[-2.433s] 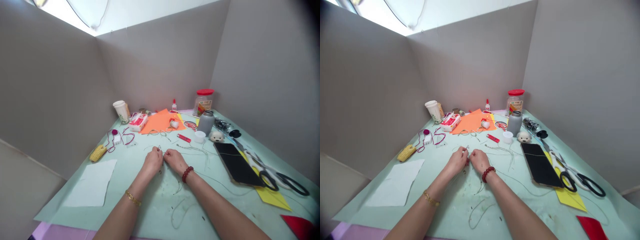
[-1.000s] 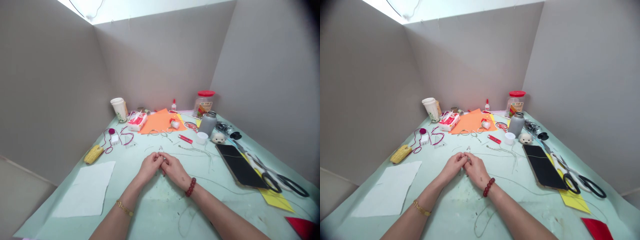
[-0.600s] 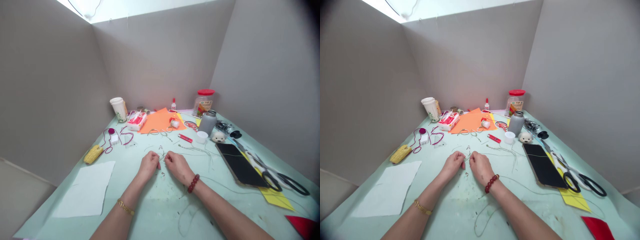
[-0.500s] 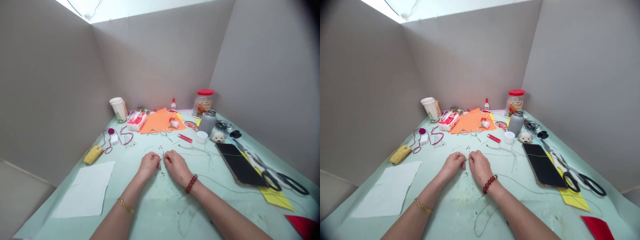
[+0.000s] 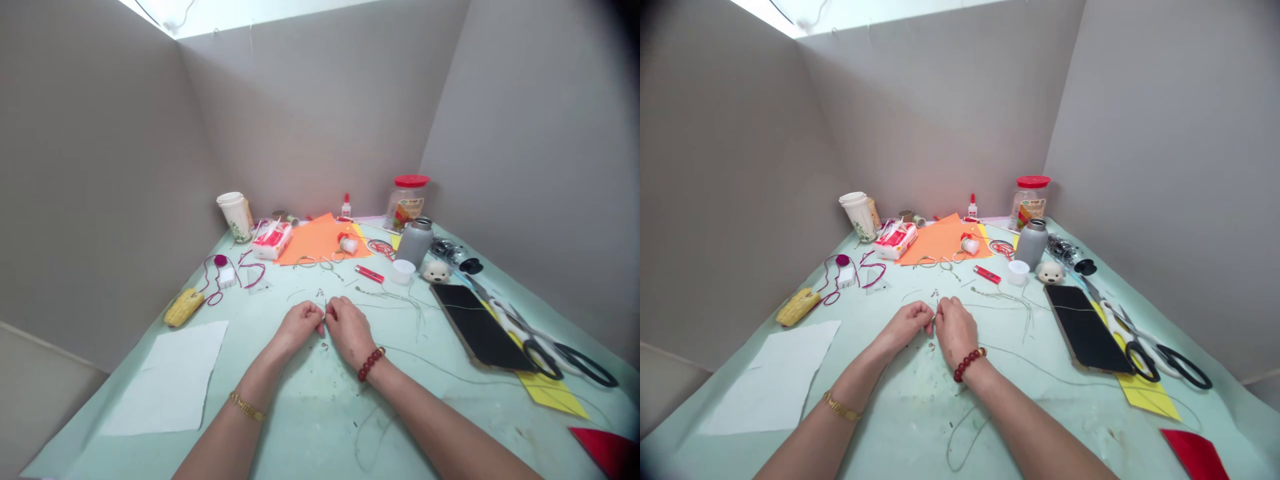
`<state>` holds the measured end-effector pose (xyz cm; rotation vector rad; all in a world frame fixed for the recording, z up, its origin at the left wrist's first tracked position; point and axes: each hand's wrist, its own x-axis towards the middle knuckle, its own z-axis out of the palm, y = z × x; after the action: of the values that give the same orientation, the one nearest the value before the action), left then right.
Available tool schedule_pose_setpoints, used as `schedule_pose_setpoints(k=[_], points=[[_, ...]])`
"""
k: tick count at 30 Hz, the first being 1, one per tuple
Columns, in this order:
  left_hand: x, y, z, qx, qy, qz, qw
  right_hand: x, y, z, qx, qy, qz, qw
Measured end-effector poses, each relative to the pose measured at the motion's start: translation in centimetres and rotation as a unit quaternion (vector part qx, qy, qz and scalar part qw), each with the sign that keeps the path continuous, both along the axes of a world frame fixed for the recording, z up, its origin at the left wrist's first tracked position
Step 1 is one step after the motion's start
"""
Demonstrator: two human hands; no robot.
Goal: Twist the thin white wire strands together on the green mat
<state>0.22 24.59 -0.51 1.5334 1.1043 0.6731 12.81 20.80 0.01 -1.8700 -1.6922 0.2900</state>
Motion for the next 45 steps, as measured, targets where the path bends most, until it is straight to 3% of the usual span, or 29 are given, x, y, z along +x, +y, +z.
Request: schedule_pose_setpoints(k=[8, 17, 26, 30, 35, 40, 45], points=[[0.2, 0.2, -0.6, 0.004, 0.014, 0.026, 1.0, 0.0, 0.1, 0.0, -0.015, 0.031, -0.006, 0.999], [0.1, 0.5, -1.0, 0.001, 0.011, 0.012, 1.0, 0.1, 0.0, 0.1, -0.014, 0.04, 0.014, 0.999], [0.1, -0.1, -0.3, 0.041, 0.067, 0.05, 0.996, 0.2, 0.0, 0.4, -0.006, 0.025, 0.061, 0.998], [0.1, -0.3, -0.3, 0.059, 0.065, 0.082, 0.993, 0.3, -0.1, 0.5, 0.021, 0.03, 0.051, 0.998], [0.2, -0.5, -0.5, 0.064, 0.025, 0.089, 0.994, 0.1, 0.1, 0.5, 0.043, 0.073, 0.058, 0.995], [0.1, -0.7, -0.4, 0.072, 0.012, 0.06, 0.995, 0.3, 0.5, 0.7, 0.004, 0.118, 0.078, 0.99], [0.0, -0.6, -0.4, 0.077, 0.028, 0.071, 0.994, 0.6, 0.6, 1.5, -0.03, 0.209, 0.064, 0.975]])
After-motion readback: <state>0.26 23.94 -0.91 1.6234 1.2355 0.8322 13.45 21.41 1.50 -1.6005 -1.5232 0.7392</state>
